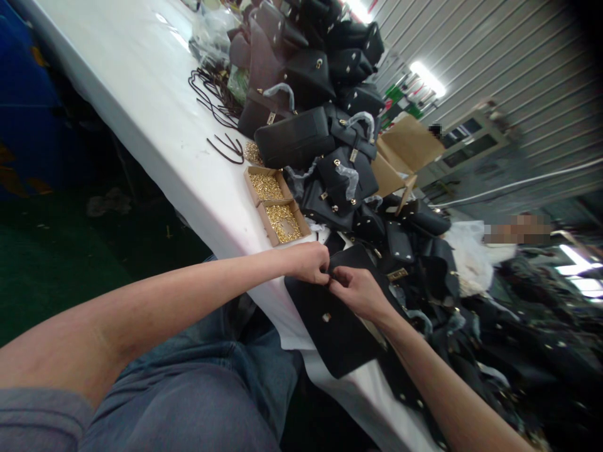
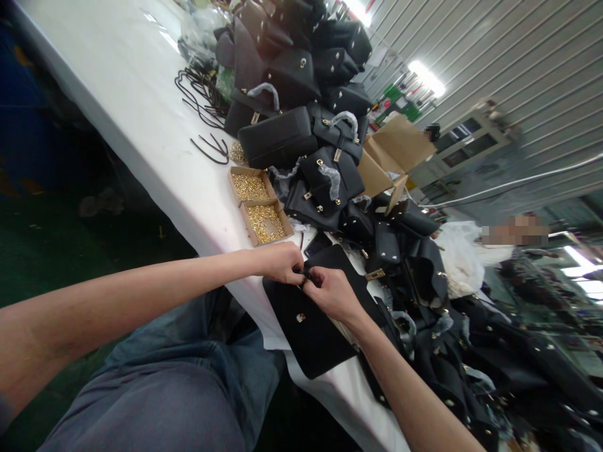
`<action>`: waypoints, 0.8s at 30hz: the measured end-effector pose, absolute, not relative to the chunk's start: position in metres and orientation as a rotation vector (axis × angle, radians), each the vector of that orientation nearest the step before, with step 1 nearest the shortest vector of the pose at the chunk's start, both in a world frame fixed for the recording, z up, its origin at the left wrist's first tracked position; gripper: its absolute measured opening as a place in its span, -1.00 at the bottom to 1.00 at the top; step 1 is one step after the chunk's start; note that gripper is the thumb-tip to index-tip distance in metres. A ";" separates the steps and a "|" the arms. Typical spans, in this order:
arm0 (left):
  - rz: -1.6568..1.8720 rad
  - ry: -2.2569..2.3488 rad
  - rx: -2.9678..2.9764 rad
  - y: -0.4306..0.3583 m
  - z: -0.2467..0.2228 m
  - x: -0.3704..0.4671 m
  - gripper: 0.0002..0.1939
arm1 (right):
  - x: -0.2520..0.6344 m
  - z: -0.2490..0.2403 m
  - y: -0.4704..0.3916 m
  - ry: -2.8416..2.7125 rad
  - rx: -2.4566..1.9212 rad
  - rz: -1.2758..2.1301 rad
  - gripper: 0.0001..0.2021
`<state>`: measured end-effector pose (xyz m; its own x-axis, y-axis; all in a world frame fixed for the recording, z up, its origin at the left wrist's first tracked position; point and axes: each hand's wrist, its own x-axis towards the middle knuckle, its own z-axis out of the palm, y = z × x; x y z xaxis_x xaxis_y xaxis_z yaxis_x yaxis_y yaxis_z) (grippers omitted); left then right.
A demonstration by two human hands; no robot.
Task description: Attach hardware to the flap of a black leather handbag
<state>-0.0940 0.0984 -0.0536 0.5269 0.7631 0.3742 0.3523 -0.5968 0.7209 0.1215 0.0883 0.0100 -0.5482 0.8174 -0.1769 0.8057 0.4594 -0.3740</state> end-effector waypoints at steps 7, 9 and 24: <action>0.847 0.866 2.199 0.110 -0.056 -0.094 -0.70 | 0.127 0.012 0.092 -2.680 -1.472 0.761 -0.67; 0.820 0.821 2.212 0.114 -0.055 -0.095 -0.69 | 0.127 0.012 0.093 -2.649 -1.489 0.833 -0.67; 0.564 0.742 2.451 0.127 -0.024 -0.089 -0.79 | 0.127 0.013 0.093 -2.537 -1.540 0.990 -0.67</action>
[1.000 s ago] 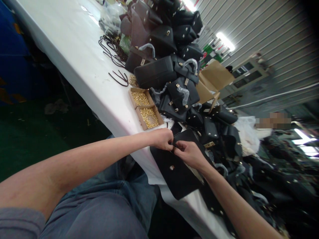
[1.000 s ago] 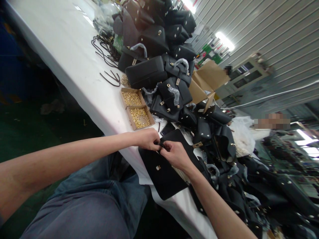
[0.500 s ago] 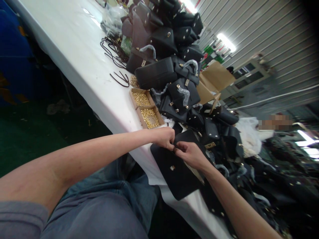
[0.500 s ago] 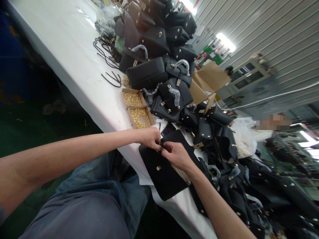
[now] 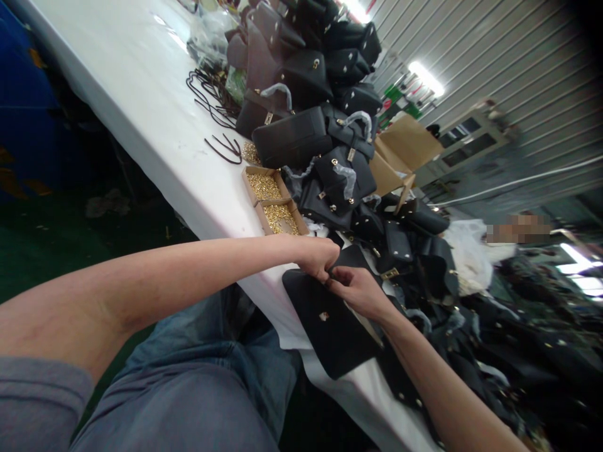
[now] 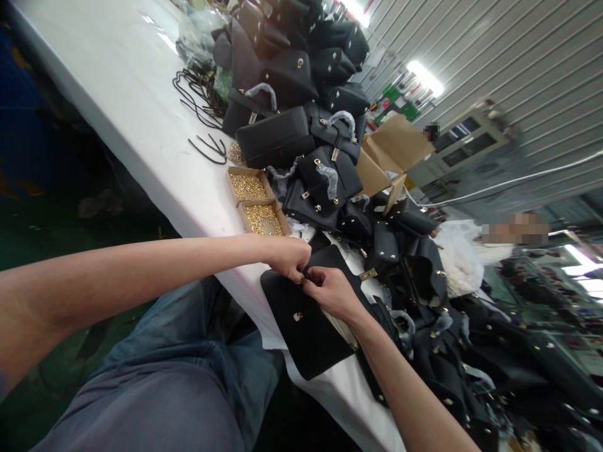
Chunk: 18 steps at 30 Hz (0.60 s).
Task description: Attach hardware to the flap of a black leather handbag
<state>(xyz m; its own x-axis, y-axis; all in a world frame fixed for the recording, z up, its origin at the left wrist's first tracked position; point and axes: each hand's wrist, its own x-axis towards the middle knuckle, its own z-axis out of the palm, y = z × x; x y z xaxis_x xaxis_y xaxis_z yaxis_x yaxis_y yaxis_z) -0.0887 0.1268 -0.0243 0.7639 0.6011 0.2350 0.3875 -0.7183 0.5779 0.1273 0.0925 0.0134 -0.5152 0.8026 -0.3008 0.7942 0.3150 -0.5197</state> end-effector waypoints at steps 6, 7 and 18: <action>0.638 0.854 2.495 0.121 -0.024 -0.084 -0.82 | 0.128 0.011 0.093 -2.451 -1.565 1.061 -0.68; 0.654 0.876 2.494 0.121 -0.026 -0.083 -0.82 | 0.128 0.011 0.094 -2.452 -1.565 1.044 -0.68; 0.791 0.999 2.250 0.111 -0.041 -0.087 -0.76 | 0.131 0.008 0.098 -2.529 -1.595 0.775 -0.66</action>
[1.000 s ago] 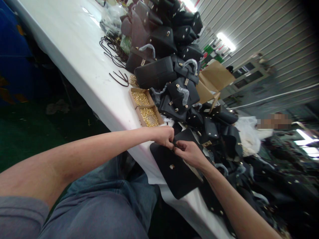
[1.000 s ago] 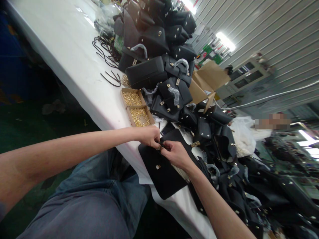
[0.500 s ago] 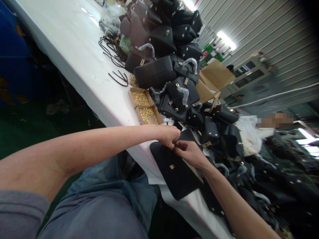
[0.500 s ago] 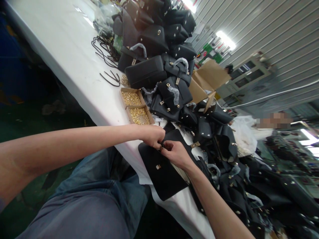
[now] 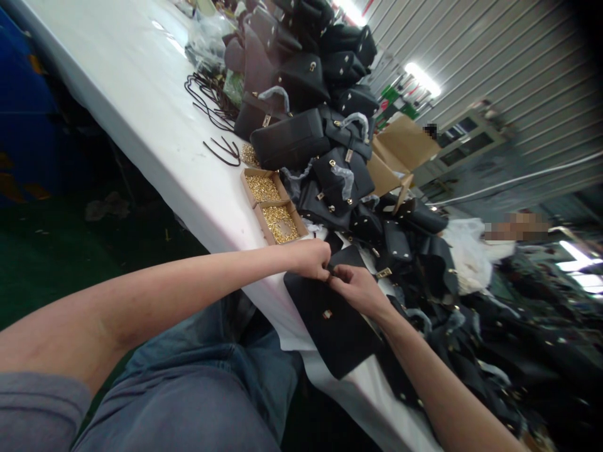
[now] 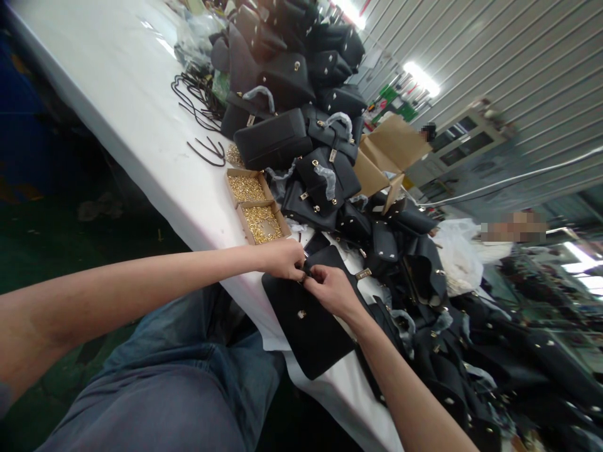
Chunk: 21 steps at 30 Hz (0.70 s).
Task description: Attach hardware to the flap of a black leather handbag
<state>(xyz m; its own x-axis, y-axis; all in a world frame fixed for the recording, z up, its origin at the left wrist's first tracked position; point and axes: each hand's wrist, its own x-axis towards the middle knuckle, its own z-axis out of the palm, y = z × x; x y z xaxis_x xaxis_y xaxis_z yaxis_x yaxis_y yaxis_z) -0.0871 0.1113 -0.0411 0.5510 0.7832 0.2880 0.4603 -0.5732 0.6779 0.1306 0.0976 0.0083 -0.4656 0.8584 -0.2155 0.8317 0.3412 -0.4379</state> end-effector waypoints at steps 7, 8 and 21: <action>0.735 1.121 2.187 0.093 -0.029 -0.091 -0.84 | 0.128 0.010 0.085 -2.410 -1.613 0.865 -0.73; 0.734 1.111 2.191 0.092 -0.029 -0.092 -0.83 | 0.127 0.010 0.083 -2.415 -1.604 0.844 -0.73; 0.810 1.309 2.296 0.080 -0.042 -0.075 -0.81 | 0.119 0.018 0.083 -2.672 -1.462 0.418 -0.70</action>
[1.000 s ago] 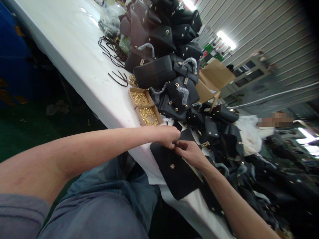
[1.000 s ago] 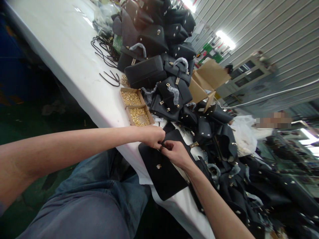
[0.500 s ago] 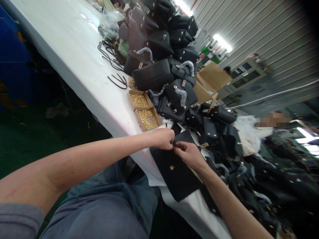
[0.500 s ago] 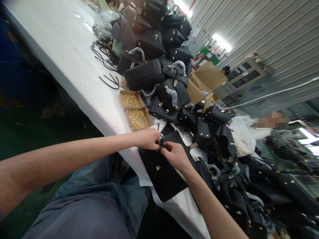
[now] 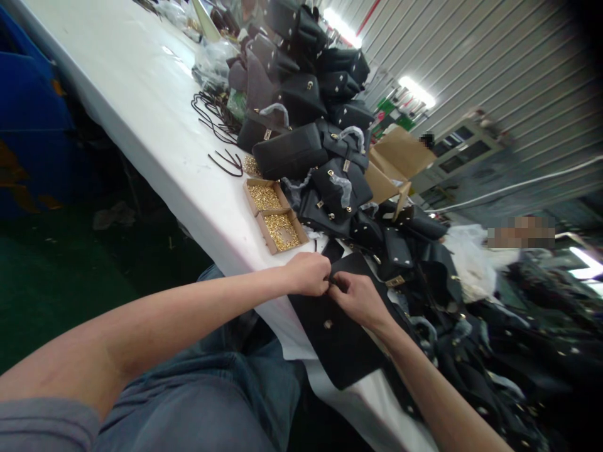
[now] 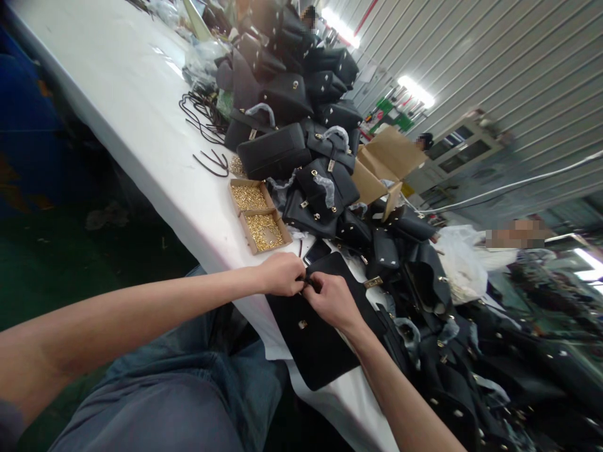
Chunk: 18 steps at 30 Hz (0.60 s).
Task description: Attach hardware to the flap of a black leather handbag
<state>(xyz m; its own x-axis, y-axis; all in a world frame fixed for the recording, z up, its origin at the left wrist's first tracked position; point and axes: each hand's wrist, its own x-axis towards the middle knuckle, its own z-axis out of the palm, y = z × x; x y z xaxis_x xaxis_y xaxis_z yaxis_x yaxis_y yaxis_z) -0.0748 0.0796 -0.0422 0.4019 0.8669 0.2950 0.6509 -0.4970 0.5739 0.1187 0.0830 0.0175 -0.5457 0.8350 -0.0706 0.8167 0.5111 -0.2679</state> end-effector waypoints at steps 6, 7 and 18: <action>0.936 1.396 2.149 0.074 -0.046 -0.062 -0.77 | 0.122 0.037 0.102 -2.849 -1.462 0.112 -0.81; 0.937 1.414 2.114 0.074 -0.048 -0.061 -0.77 | 0.122 0.037 0.105 -2.859 -1.471 0.093 -0.81; 1.000 1.339 2.148 0.065 -0.067 -0.048 -0.78 | 0.158 0.004 0.074 -2.178 -1.560 1.011 -0.78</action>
<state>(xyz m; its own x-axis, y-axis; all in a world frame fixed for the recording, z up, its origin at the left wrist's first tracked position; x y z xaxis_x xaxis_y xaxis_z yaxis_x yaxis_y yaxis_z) -0.0476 0.0646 -0.0673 0.2785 0.8927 0.3544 0.5928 -0.4501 0.6678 0.1582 0.0740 0.0041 -0.3794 0.9097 -0.1691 0.7162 0.1730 -0.6761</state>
